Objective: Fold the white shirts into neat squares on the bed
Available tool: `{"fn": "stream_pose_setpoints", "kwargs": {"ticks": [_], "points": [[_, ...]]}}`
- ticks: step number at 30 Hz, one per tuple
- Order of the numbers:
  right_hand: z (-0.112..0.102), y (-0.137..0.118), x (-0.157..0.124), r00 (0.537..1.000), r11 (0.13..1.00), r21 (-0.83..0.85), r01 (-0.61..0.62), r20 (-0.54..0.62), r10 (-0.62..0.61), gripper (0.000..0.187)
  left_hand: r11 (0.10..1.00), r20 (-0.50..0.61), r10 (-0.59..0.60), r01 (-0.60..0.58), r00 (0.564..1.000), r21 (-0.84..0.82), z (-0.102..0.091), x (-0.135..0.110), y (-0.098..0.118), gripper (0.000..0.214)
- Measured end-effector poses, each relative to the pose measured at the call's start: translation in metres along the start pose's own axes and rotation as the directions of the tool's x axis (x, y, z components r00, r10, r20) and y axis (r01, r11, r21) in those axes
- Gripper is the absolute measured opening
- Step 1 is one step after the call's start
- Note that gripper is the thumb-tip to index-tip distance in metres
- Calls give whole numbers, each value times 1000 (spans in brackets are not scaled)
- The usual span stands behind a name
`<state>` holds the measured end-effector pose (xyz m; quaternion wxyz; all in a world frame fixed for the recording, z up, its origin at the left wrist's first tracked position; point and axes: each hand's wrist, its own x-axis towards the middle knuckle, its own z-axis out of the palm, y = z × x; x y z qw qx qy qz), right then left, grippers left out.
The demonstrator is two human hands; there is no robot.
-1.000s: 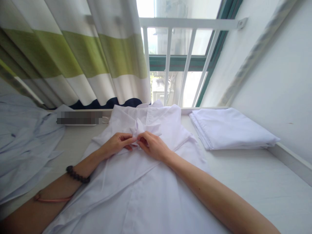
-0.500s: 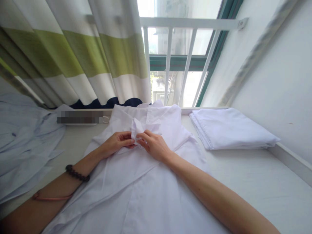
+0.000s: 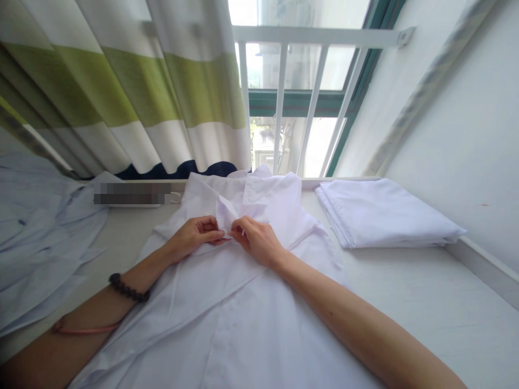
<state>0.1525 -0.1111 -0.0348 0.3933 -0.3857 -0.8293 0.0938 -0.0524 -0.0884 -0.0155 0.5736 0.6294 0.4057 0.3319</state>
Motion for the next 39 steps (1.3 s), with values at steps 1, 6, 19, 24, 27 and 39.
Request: {"fn": "stream_pose_setpoints", "kwargs": {"ticks": [1,6,19,24,27,39], "points": [[0,0,0,1000,1000,8,-2,0,2,11,1000,-7,-1,1,1000,-1,0,0,0,25],[-1,0,-1,998,995,79,59,15,-61,11,1000,-23,-11,10,1000,-27,2,0,-2,28],[-2,-2,1,1000,979,205,14,8,-16,4,1000,-20,-1,1,1000,-25,5,-2,0,37],[-3,-3,2,999,992,128,-20,33,16,3,1000,-57,4,-3,998,14,6,-4,3,28],[-3,-5,1,998,998,42,-37,50,35,6,998,-60,20,-17,998,58,6,-5,2,26],[-3,-8,0,993,999,-24,-30,114,33,6,963,-1,127,-123,992,241,6,-6,-4,20]]}}
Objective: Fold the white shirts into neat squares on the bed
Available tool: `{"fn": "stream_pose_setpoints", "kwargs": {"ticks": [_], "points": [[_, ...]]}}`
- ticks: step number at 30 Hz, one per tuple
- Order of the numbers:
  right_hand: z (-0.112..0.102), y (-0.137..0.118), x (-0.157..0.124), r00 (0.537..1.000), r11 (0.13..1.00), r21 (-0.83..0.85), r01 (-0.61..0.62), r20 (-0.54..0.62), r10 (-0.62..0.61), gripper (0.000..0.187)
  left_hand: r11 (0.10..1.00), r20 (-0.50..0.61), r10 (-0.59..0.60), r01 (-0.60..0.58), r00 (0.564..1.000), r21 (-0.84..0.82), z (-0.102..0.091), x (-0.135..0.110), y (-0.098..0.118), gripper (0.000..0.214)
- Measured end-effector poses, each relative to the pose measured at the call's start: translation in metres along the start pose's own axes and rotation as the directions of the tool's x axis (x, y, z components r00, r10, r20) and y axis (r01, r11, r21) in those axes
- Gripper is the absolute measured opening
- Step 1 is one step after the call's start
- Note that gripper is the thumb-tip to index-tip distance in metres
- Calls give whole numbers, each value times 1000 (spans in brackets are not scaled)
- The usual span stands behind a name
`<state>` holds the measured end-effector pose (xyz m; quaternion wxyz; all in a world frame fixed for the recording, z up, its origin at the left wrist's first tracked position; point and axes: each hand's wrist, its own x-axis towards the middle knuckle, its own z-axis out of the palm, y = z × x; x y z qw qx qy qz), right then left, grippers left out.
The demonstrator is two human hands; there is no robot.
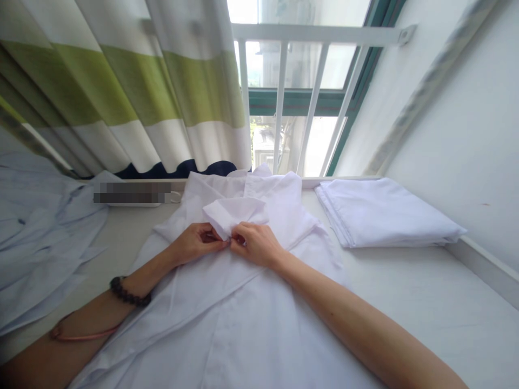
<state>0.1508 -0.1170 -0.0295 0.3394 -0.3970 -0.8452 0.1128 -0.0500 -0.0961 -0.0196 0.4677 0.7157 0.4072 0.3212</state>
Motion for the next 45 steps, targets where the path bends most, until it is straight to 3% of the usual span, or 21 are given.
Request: {"fn": "stream_pose_setpoints", "kwargs": {"ticks": [4,9,24,35,45], "points": [[-2,1,0,999,994,99,36,14,-38,6,983,117,10,11,993,-181,-5,2,1,22],[-3,4,0,998,970,239,52,30,-61,6,951,129,-33,71,991,-300,-9,3,0,28],[-5,6,2,993,935,354,-32,121,-12,8,969,180,-40,82,983,-232,-12,3,-1,33],[-8,4,1,976,945,318,73,172,-133,12,982,202,7,31,979,-185,-10,6,-8,33],[-8,3,3,983,887,453,-92,185,7,16,965,239,-10,72,971,-253,-13,3,-2,27]]}}
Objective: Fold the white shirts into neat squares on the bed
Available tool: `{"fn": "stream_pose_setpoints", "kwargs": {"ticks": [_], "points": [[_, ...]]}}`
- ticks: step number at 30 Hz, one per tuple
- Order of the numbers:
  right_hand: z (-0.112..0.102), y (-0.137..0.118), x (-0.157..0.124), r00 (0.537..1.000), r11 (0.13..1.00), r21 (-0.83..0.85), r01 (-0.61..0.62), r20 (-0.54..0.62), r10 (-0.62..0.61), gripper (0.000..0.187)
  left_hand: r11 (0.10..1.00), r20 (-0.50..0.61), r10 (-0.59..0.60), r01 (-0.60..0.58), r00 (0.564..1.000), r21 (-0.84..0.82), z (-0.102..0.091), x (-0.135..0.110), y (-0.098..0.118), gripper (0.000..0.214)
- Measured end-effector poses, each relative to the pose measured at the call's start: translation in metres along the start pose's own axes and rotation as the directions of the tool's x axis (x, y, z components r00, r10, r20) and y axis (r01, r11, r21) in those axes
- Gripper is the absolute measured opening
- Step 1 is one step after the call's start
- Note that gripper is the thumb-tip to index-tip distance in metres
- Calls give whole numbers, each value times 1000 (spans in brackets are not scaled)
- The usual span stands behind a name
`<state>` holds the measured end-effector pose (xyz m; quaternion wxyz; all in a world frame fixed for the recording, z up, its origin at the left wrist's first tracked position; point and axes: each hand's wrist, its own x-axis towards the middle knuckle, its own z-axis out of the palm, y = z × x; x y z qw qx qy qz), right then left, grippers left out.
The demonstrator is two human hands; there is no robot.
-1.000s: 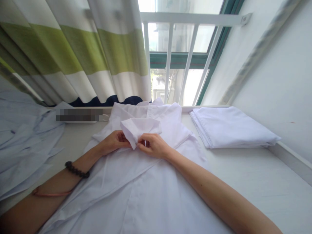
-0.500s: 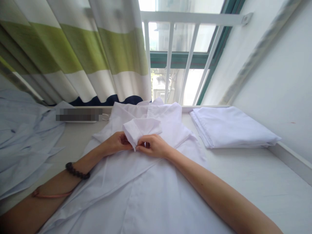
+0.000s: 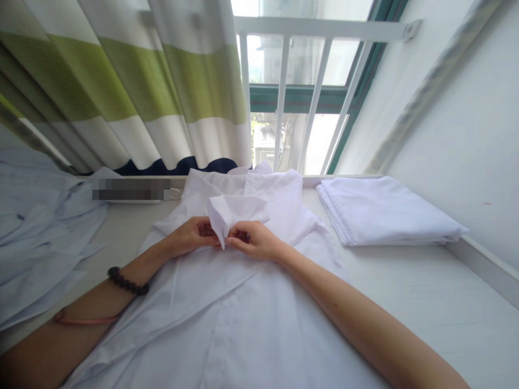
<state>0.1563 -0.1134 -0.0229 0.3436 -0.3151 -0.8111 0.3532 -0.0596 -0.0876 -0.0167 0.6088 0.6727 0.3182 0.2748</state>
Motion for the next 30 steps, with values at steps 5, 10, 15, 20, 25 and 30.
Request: {"fn": "stream_pose_setpoints", "kwargs": {"ticks": [5,10,15,20,25,30], "points": [[-2,0,1,998,995,78,-55,23,54,23,1000,28,-16,16,999,23,-1,-1,4,23],[-1,-3,0,998,997,60,-45,50,42,22,998,35,-32,30,999,63,1,-1,6,19],[2,-3,0,999,999,24,-46,25,45,19,995,21,-57,55,998,86,2,-1,7,22],[5,-1,0,996,998,6,-55,-66,55,13,1000,-60,-12,14,998,22,5,2,4,21],[10,2,0,978,990,-129,-58,-205,31,15,999,-269,-38,35,962,-14,13,8,1,27],[13,3,1,971,971,-227,-74,-239,18,3,995,-314,-97,88,945,-44,17,10,2,28]]}}
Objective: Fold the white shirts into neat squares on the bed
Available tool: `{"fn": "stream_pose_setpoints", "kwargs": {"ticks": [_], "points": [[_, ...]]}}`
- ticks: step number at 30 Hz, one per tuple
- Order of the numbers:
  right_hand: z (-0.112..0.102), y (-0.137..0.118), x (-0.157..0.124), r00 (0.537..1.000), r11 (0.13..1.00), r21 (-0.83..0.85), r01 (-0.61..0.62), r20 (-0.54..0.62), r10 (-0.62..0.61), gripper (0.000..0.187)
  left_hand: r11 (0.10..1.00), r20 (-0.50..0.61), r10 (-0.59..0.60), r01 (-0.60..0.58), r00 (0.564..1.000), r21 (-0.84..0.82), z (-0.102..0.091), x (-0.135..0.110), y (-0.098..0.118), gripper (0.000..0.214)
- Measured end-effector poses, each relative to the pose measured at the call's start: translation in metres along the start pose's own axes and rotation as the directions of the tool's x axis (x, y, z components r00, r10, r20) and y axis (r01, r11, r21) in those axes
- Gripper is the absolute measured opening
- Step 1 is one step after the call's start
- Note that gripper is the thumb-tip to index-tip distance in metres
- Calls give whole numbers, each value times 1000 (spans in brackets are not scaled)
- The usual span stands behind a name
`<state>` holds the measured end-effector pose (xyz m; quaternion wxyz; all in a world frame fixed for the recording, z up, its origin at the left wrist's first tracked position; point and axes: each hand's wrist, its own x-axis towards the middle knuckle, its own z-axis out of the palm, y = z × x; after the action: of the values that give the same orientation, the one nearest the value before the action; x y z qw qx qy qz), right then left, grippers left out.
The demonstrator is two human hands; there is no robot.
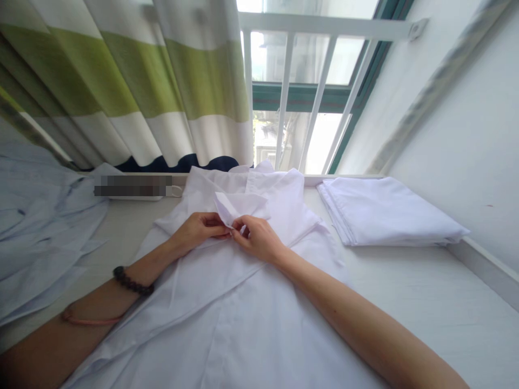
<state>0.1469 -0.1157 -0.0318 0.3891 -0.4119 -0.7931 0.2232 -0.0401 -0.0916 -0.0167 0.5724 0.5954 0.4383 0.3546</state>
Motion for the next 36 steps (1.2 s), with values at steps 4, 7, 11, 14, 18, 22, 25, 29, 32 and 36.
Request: {"fn": "stream_pose_setpoints", "kwargs": {"ticks": [4,7,11,14,18,22,25,29,32,36], "points": [[1,-7,1,999,995,-97,-39,-7,39,4,1000,-28,-3,3,1000,10,1,-2,3,24],[2,-12,1,998,976,-206,-68,-1,69,6,1000,-49,0,0,999,-1,2,-3,4,23],[1,-15,0,997,965,-255,-63,29,73,8,1000,-87,12,-13,996,-10,5,-4,3,24],[0,-16,0,996,963,-264,-56,46,70,6,999,-152,27,-30,988,-16,8,-5,2,23],[0,-15,2,996,960,-271,-65,44,80,6,999,-178,31,-36,984,-23,10,-6,2,22],[-2,-10,3,998,976,-216,-27,51,39,4,1000,-166,17,-18,986,-4,9,-5,4,21],[-2,-7,2,998,984,-177,-9,56,19,8,1000,-147,10,-10,989,2,8,-4,4,20],[-1,-11,1,996,961,-275,-26,75,48,10,1000,-154,17,-16,988,10,7,-3,1,19],[0,-16,1,993,910,-414,-15,100,62,15,1000,-178,7,-10,984,-13,8,-2,0,20],[0,-18,2,987,869,-494,29,154,55,18,995,-202,-33,13,979,-100,13,-4,2,21]]}}
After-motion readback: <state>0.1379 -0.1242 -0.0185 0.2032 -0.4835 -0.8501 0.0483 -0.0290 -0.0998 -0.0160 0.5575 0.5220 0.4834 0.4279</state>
